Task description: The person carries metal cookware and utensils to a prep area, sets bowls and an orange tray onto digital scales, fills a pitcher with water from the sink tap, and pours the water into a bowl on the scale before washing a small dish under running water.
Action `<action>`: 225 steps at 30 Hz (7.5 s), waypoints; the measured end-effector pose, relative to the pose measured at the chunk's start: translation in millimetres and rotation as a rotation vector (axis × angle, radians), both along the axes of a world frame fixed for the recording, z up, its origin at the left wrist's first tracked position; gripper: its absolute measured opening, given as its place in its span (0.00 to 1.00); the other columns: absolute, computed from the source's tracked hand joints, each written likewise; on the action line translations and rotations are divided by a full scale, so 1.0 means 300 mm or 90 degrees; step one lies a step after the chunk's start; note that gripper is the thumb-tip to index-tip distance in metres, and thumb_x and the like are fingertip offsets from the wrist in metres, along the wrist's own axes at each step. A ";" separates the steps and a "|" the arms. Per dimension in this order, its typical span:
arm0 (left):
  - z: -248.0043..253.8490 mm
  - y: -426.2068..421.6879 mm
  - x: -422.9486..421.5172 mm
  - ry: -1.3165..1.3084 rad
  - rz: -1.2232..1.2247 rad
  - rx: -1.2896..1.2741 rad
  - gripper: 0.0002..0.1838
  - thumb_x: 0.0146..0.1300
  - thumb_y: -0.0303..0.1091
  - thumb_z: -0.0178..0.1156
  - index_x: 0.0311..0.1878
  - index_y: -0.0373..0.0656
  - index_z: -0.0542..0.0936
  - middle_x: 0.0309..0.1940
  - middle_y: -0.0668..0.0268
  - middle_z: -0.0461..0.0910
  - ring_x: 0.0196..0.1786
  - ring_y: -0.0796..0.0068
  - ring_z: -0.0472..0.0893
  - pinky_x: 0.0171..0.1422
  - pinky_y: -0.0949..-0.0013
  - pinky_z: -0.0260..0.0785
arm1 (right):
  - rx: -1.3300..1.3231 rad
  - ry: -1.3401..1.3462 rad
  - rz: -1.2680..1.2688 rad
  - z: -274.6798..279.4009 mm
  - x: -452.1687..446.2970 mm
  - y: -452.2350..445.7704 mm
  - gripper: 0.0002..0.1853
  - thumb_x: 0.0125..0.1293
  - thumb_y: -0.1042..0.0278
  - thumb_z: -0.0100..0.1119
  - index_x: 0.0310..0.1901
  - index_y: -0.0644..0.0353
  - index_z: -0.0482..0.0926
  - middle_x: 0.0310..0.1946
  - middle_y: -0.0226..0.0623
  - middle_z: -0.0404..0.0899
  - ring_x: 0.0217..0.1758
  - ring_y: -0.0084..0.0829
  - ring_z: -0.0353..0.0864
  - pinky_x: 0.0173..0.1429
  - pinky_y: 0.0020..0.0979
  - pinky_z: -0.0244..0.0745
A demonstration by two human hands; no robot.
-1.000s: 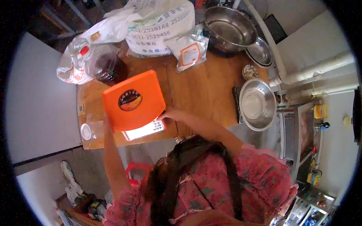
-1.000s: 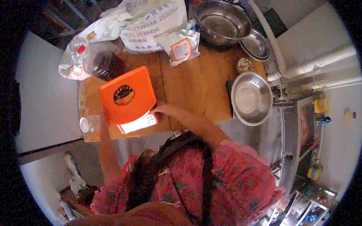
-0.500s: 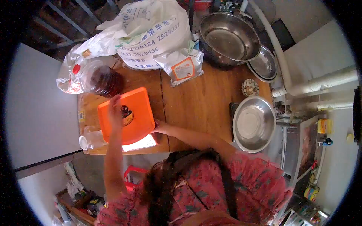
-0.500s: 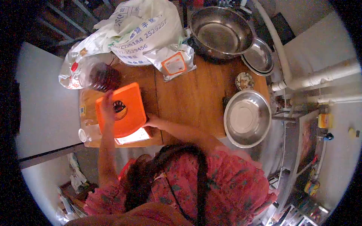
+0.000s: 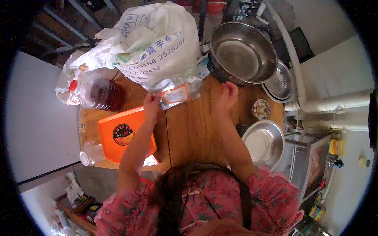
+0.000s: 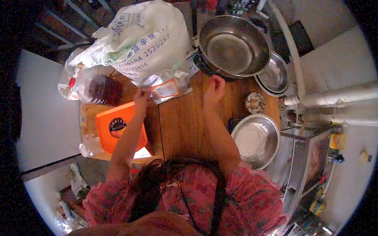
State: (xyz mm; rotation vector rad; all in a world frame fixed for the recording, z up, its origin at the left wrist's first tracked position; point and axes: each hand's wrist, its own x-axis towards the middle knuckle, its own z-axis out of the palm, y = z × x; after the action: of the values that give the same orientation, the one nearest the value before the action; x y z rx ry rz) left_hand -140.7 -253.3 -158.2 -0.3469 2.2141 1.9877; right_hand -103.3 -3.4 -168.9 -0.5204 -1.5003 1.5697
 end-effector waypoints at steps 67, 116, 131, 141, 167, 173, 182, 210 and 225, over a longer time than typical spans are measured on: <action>0.084 -0.097 0.066 0.270 0.058 -0.120 0.25 0.51 0.17 0.47 0.54 0.44 0.58 0.58 0.62 0.52 0.52 0.73 0.63 0.47 0.73 0.63 | -0.301 -0.151 0.289 0.065 -0.679 -0.039 0.28 0.63 0.48 0.36 0.55 0.64 0.60 0.53 0.41 0.63 0.53 0.34 0.63 0.49 0.31 0.62; 0.176 -0.023 0.194 0.248 -0.099 -0.134 0.34 0.48 0.18 0.51 0.60 0.41 0.51 0.56 0.60 0.55 0.55 0.67 0.62 0.44 0.73 0.65 | -0.007 -0.325 0.170 0.297 -0.805 -0.085 0.43 0.53 0.39 0.41 0.57 0.76 0.52 0.60 0.64 0.37 0.64 0.56 0.36 0.66 0.37 0.32; 0.297 0.006 0.281 0.308 -0.185 -0.094 0.33 0.51 0.21 0.52 0.60 0.38 0.51 0.55 0.57 0.56 0.55 0.66 0.63 0.47 0.71 0.64 | -0.212 -0.345 0.353 0.542 -0.393 0.268 0.20 0.61 0.58 0.45 0.52 0.60 0.65 0.45 0.30 0.68 0.46 0.23 0.64 0.51 0.25 0.58; 0.424 0.378 0.389 0.035 -0.423 0.304 0.30 0.58 0.33 0.50 0.62 0.57 0.51 0.57 0.64 0.56 0.56 0.66 0.62 0.48 0.63 0.66 | -0.317 -0.357 0.546 0.568 0.571 0.156 0.23 0.62 0.58 0.45 0.56 0.63 0.61 0.52 0.30 0.65 0.54 0.20 0.63 0.56 0.23 0.59; 0.200 1.347 2.398 -0.407 -1.130 0.173 0.34 0.50 0.15 0.42 0.60 0.56 0.50 0.54 0.59 0.61 0.46 0.58 0.72 0.30 0.61 0.77 | -0.377 -0.131 -0.152 0.392 3.003 0.473 0.19 0.59 0.58 0.47 0.49 0.58 0.70 0.43 0.32 0.72 0.44 0.25 0.71 0.51 0.28 0.64; 0.190 1.603 2.769 -0.454 -1.189 0.187 0.33 0.49 0.17 0.44 0.59 0.56 0.51 0.53 0.60 0.62 0.47 0.58 0.72 0.33 0.58 0.75 | -0.455 -0.046 -0.242 0.393 3.356 0.656 0.17 0.59 0.61 0.47 0.48 0.59 0.70 0.42 0.34 0.72 0.45 0.26 0.70 0.49 0.28 0.65; 0.178 2.435 3.322 -0.405 -1.260 0.178 0.24 0.60 0.29 0.43 0.59 0.55 0.51 0.53 0.61 0.61 0.47 0.60 0.72 0.30 0.60 0.76 | -0.420 -0.003 -0.450 0.368 3.880 1.380 0.15 0.59 0.64 0.46 0.45 0.62 0.71 0.39 0.34 0.73 0.44 0.27 0.71 0.46 0.28 0.66; -0.101 3.508 4.155 -0.297 -1.116 0.017 0.18 0.64 0.42 0.38 0.56 0.53 0.58 0.43 0.62 0.68 0.36 0.71 0.74 0.20 0.71 0.74 | 0.228 -0.573 -0.370 -0.064 4.612 2.946 0.23 0.49 0.76 0.47 0.51 0.66 0.64 0.55 0.50 0.60 0.58 0.47 0.59 0.60 0.36 0.56; -0.275 3.532 4.211 -0.176 -1.210 0.020 0.19 0.63 0.45 0.41 0.57 0.55 0.57 0.42 0.61 0.69 0.39 0.72 0.74 0.29 0.71 0.71 | 0.206 -0.937 -0.218 -0.006 4.473 2.542 0.23 0.59 0.49 0.41 0.53 0.51 0.63 0.48 0.40 0.68 0.46 0.47 0.70 0.56 0.45 0.57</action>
State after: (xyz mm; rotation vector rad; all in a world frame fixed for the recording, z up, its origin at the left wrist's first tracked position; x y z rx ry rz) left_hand 1122.5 806.3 -240.5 1.0251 1.1252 0.7139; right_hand 1238.6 759.2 -170.5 -1.8339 -2.4000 0.4806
